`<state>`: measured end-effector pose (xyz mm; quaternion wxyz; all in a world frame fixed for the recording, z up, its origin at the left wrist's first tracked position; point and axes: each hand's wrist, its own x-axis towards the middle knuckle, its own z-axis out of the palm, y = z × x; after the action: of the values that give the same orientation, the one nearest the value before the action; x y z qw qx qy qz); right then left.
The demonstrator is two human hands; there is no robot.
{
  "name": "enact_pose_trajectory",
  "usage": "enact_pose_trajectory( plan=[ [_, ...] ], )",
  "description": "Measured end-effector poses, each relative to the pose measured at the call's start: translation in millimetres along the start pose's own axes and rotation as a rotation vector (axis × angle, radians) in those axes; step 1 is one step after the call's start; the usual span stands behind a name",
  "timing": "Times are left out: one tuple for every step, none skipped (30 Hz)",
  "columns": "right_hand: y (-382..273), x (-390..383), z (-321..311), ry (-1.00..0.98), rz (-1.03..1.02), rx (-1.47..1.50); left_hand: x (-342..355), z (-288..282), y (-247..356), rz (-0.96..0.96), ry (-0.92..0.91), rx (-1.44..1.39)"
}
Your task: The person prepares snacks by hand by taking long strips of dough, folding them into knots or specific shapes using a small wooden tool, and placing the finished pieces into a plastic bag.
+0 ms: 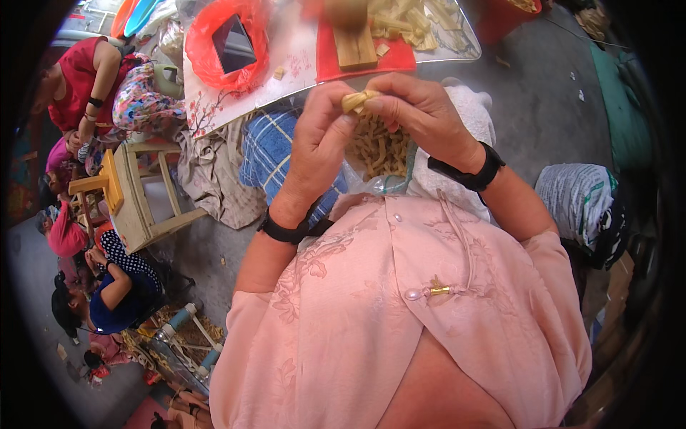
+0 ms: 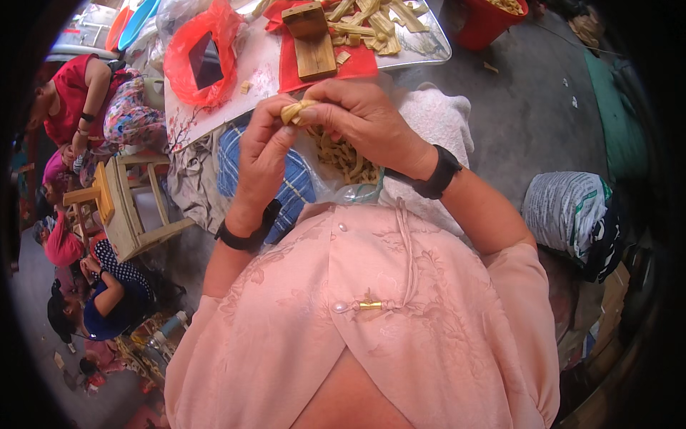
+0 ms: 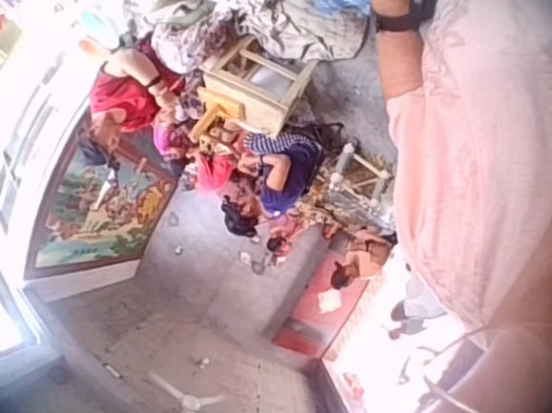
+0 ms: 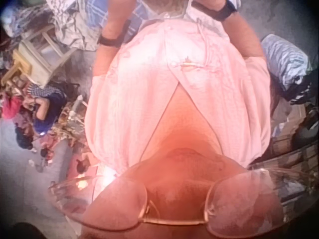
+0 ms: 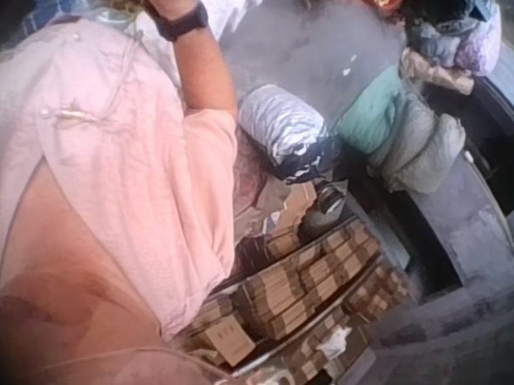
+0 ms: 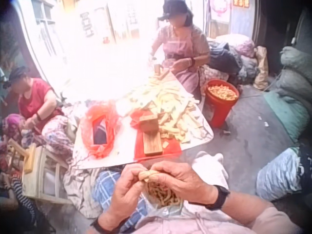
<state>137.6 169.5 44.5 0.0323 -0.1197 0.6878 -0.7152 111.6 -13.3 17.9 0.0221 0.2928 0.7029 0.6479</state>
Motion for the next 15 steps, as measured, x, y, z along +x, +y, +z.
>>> enact_pose_trajectory(
  plan=[
    [0, -2, 2, -0.025, -0.004, 0.031, 0, 2, 2, -0.001, -0.001, 0.000],
    [1, -5, 6, -0.025, -0.003, 0.032, -1, 6, 6, -0.062, 0.089, -0.099],
    [4, -9, 10, -0.066, -0.023, 0.039, 0, 8, 10, -0.123, 0.177, -0.198],
    [5, -12, 12, -0.107, -0.044, 0.047, -2, 8, 6, -0.123, 0.176, -0.197],
    [3, -11, 10, -0.123, -0.017, 0.088, -6, 6, 0, -0.136, 0.188, -0.235],
    [4, -9, 9, -0.123, -0.016, 0.087, -7, 5, -2, -0.147, 0.201, -0.276],
    [5, -5, 6, -0.112, 0.016, 0.136, -7, 8, -3, -0.147, 0.200, -0.277],
    [6, -1, 4, -0.100, 0.048, 0.185, -7, 14, -2, -0.200, 0.271, -0.390],
    [7, 1, 1, -0.101, 0.050, 0.186, -5, 19, 1, -0.255, 0.345, -0.502],
    [8, 3, -1, -0.083, 0.065, 0.213, -2, 23, 6, -0.256, 0.346, -0.502],
    [9, 5, -4, -0.064, 0.079, 0.239, 1, 25, 13, -0.256, 0.341, -0.470],
    [10, 6, -6, -0.045, 0.093, 0.264, 4, 26, 17, -0.255, 0.334, -0.438],
    [12, 7, -9, -0.077, 0.093, 0.255, 3, 26, 16, -0.255, 0.334, -0.438],
    [12, 7, -11, -0.077, 0.093, 0.255, 3, 26, 13, -0.277, 0.302, -0.408],
    [10, 8, -12, -0.094, 0.202, 0.297, 2, 26, 11, -0.297, 0.268, -0.378]
  ],
)
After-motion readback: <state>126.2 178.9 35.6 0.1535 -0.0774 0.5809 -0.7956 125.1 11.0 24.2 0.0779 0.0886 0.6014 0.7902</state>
